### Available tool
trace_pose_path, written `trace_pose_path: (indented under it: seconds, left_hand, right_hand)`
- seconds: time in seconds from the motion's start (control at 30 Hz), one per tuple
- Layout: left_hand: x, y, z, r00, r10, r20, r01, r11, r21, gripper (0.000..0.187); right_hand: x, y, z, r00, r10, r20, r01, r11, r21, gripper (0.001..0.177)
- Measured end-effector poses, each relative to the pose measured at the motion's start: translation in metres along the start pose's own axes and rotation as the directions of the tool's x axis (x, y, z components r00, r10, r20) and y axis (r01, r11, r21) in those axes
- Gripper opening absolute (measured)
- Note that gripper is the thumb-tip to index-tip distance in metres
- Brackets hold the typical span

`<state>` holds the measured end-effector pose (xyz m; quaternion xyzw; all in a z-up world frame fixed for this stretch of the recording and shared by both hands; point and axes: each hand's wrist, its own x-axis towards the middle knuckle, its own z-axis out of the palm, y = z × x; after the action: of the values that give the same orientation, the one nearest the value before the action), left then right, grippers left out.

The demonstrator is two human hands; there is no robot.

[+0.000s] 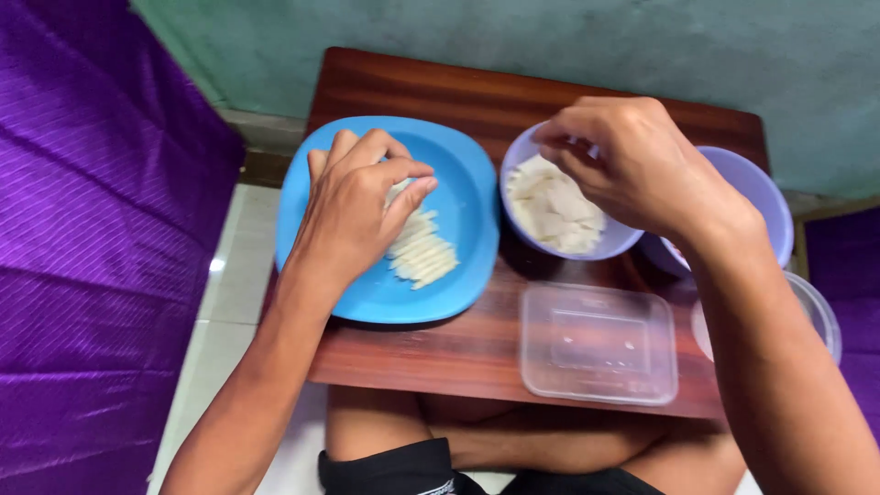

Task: A person is manually wrapping individual peanuts in small pieces of dough or wrappers and placing them on a plate.

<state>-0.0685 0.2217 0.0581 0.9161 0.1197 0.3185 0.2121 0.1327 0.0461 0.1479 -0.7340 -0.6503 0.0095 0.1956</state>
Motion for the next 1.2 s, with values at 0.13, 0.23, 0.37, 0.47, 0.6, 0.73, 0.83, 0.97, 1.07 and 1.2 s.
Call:
trace_pose_path:
  seconds: [0.13,0.23,0.37,0.47,0.6,0.73,0.83,0.97,1.07,1.2]
  left_hand:
    - [0.029,0.043,0.023,0.994,0.105,0.002,-0.105,0.991,-0.086,0.011]
    - [0.056,0.063,0.053,0.99,0.139,-0.029,-0.142,0.978,-0.15,0.009]
    - [0.083,0.072,0.086,0.99,0.129,-0.055,-0.139,0.956,-0.26,0.016]
    - [0.086,0.074,0.093,0.99,0.108,-0.093,-0.131,0.944,-0.302,0.016]
    - [0.081,0.053,0.106,0.991,0.105,-0.082,-0.126,0.938,-0.322,0.017]
    - [0.074,0.05,0.103,0.989,0.14,-0.04,-0.145,0.94,-0.309,0.022]
    - [0.071,0.052,0.104,0.993,0.118,-0.004,-0.113,0.946,-0.303,0.024]
    - [0.066,0.059,0.105,0.997,0.07,0.01,-0.061,0.915,-0.4,0.041]
    - [0.068,0.065,0.103,0.997,0.078,-0.02,-0.079,0.891,-0.446,0.045]
    - [0.068,0.069,0.098,0.992,0.111,-0.06,-0.126,0.866,-0.484,0.041]
  right_hand:
    - [-0.043,0.032,0.005,0.976,0.219,0.008,-0.217,0.968,-0.129,0.022]
    - [-0.054,0.039,0.018,0.961,0.275,0.033,-0.265,0.948,-0.177,0.018]
    - [-0.056,0.035,0.032,0.963,0.268,0.024,-0.26,0.948,-0.183,0.017]
    - [-0.056,0.032,0.037,0.954,0.299,0.019,-0.292,0.943,-0.159,0.014]
    - [-0.055,0.046,0.035,0.937,0.348,0.027,-0.342,0.931,-0.124,0.007]
    - [-0.057,0.024,0.009,0.941,0.332,-0.064,-0.318,0.933,0.167,0.016]
    - [-0.061,0.032,0.019,0.91,0.352,-0.219,-0.275,0.907,0.318,0.022]
    - [-0.066,0.037,0.035,0.847,0.362,-0.389,-0.186,0.887,0.422,0.022]
    - [-0.068,0.04,0.039,0.814,0.355,-0.459,-0.123,0.879,0.461,0.022]
    - [-0.073,0.043,0.039,0.787,0.375,-0.49,-0.095,0.858,0.505,0.018]
